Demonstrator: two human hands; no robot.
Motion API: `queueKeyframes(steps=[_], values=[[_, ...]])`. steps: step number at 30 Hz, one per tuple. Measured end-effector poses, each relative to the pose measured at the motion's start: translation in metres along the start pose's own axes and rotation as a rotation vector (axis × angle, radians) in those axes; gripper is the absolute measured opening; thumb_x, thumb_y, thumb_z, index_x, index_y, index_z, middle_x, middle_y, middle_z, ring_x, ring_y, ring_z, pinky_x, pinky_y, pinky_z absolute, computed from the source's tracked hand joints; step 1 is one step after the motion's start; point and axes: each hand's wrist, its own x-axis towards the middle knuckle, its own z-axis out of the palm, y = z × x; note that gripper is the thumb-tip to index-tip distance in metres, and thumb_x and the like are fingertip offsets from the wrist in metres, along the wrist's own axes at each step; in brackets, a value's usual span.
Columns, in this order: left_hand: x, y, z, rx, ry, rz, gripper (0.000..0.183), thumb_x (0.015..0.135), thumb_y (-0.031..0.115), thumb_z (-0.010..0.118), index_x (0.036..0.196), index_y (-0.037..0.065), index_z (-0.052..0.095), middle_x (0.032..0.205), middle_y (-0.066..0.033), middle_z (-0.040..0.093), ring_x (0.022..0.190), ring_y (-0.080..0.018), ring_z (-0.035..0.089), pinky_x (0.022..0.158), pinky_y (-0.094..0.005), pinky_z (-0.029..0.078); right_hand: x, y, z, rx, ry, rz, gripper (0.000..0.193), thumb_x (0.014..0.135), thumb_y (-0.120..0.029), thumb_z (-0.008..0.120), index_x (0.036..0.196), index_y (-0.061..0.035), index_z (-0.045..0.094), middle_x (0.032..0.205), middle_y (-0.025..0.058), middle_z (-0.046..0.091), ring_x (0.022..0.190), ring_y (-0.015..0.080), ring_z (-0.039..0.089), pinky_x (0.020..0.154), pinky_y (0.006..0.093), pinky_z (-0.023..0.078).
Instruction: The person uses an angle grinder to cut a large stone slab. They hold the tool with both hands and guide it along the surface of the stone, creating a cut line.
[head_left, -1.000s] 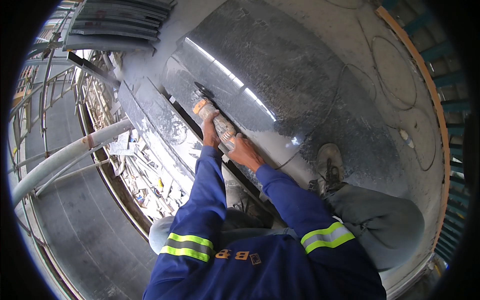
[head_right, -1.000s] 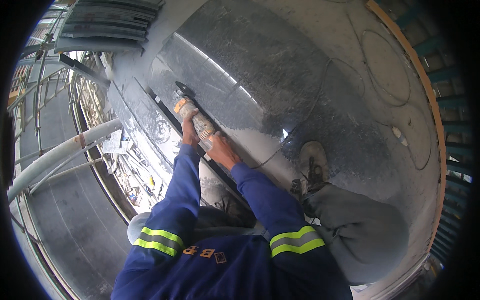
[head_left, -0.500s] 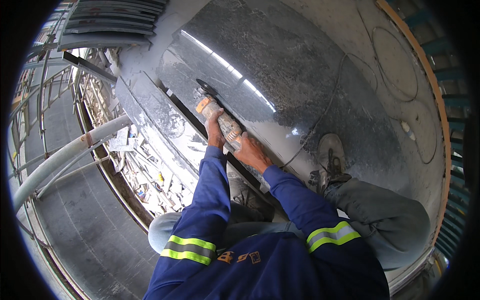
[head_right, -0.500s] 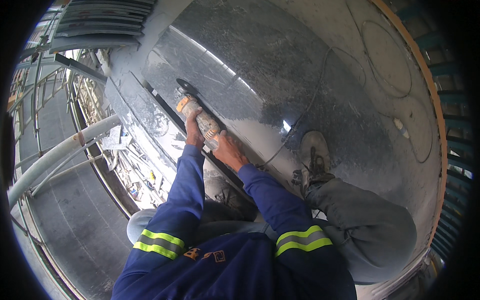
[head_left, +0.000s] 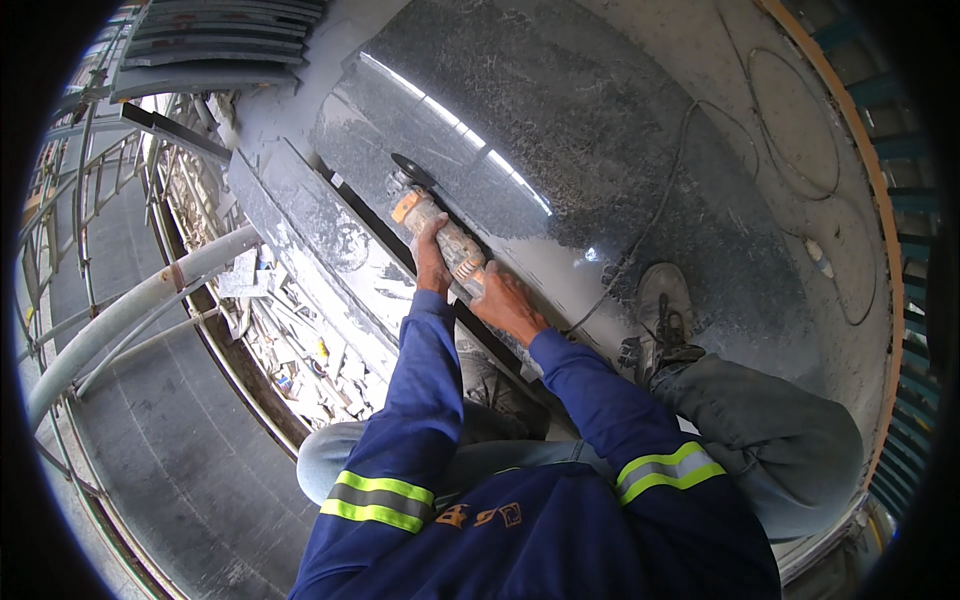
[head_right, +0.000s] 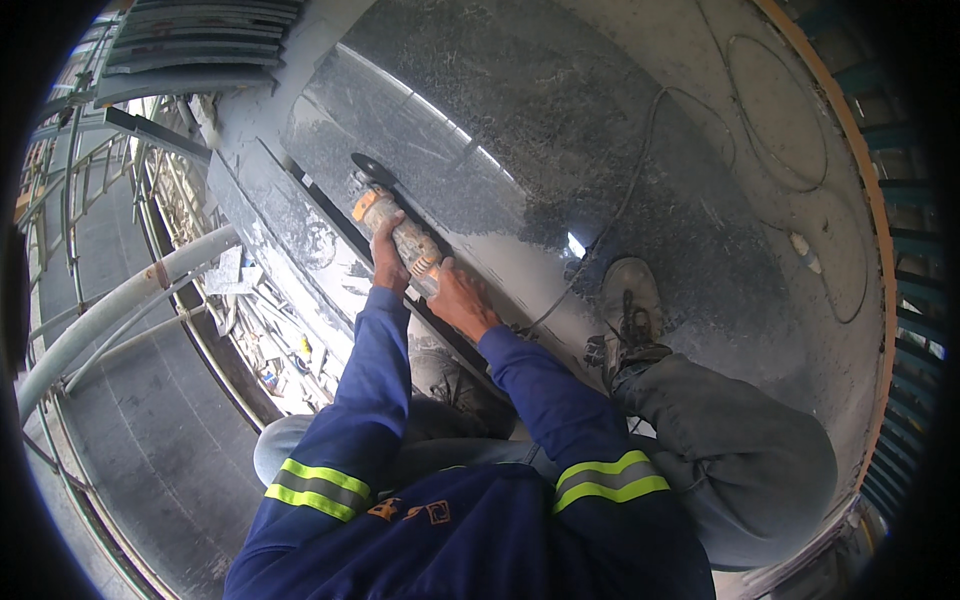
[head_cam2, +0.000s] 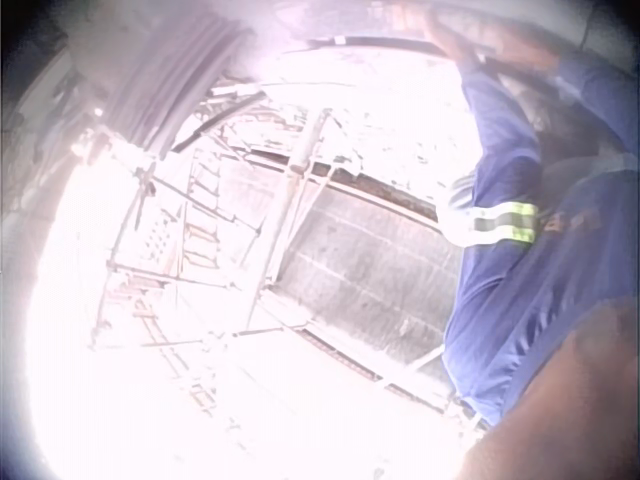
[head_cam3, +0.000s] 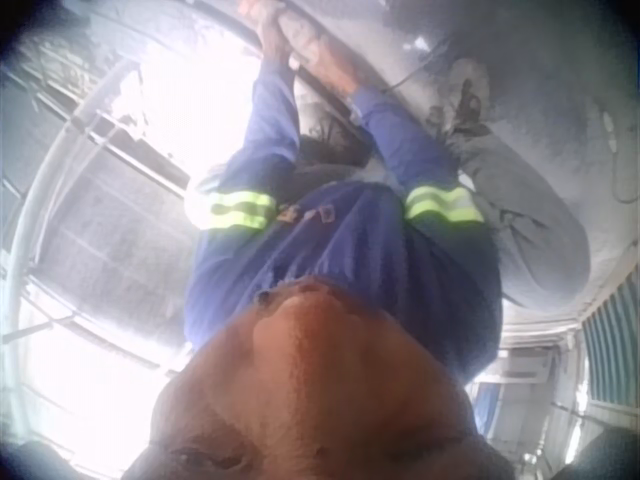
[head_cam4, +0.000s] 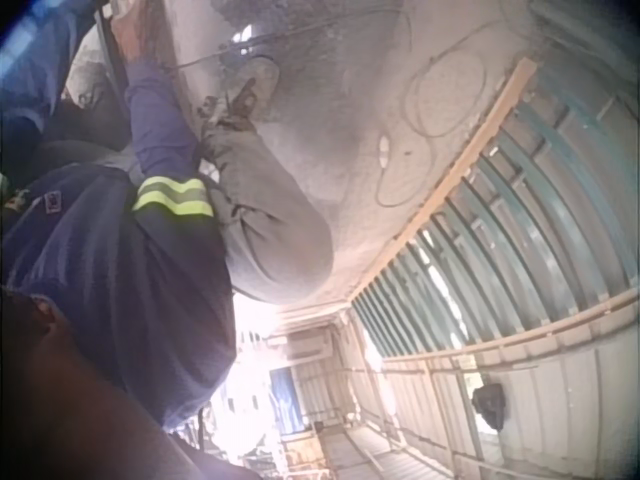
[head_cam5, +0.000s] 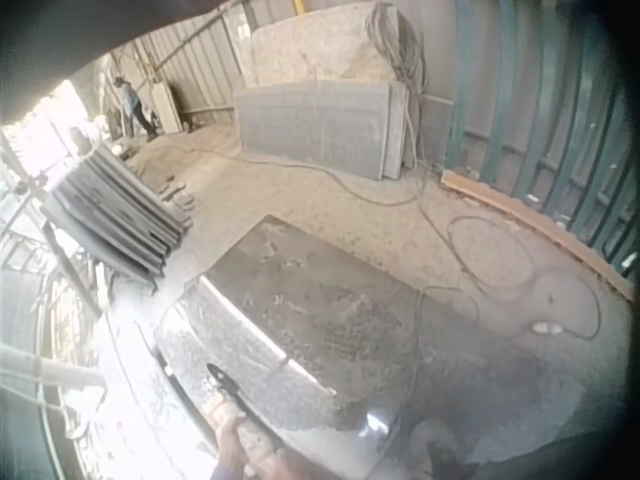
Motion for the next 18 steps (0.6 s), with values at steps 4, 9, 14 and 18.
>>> queueKeyframes(steps=[4, 9, 14, 18], values=[[0.005, 0.001, -0.001, -0.002, -0.027, -0.005, 0.035, 0.083, 0.023, 0.067, 0.107, 0.002, 0.054, 0.078, -0.0132, 0.062, 0.063, -0.0283, 0.065, 0.058, -0.0428, 0.058, 0.002, 0.0, 0.003, -0.028, 0.036, -0.008, 0.052, 0.079, -0.019, 0.064, 0.121, 0.0075, 0.046, 0.106, 0.0356, 0.065, 0.102, 0.0522, 0.063, 0.092, 0.0579, 0.048], [0.004, 0.005, 0.003, 0.0, -0.014, -0.026, 0.034, 0.082, 0.023, 0.067, 0.106, 0.003, 0.054, 0.078, -0.0126, 0.061, 0.063, -0.028, 0.065, 0.058, -0.0422, 0.057, 0.007, -0.003, -0.005, 0.025, -0.035, 0.021, 0.05, 0.079, -0.019, 0.065, 0.118, 0.0064, 0.046, 0.108, 0.035, 0.064, 0.104, 0.0514, 0.062, 0.094, 0.058, 0.047], [0.008, 0.006, 0.003, -0.008, 0.001, -0.015, 0.033, 0.081, 0.023, 0.067, 0.105, 0.004, 0.054, 0.077, -0.012, 0.06, 0.062, -0.0272, 0.064, 0.058, -0.042, 0.057, 0.007, -0.01, -0.009, 0.029, -0.065, 0.065, 0.05, 0.08, -0.018, 0.065, 0.119, 0.0058, 0.045, 0.114, 0.0345, 0.063, 0.111, 0.05, 0.061, 0.1, 0.0592, 0.043], [0.01, 0.008, 0.003, 0.001, 0.008, 0.004, 0.031, 0.081, 0.022, 0.067, 0.103, 0.005, 0.055, 0.076, -0.0119, 0.06, 0.062, -0.0268, 0.064, 0.058, -0.0419, 0.057, 0.011, -0.009, -0.007, 0.03, -0.067, 0.049, 0.048, 0.081, -0.017, 0.064, 0.119, 0.0056, 0.045, 0.114, 0.0351, 0.063, 0.111, 0.05, 0.061, 0.1, 0.0591, 0.043]])
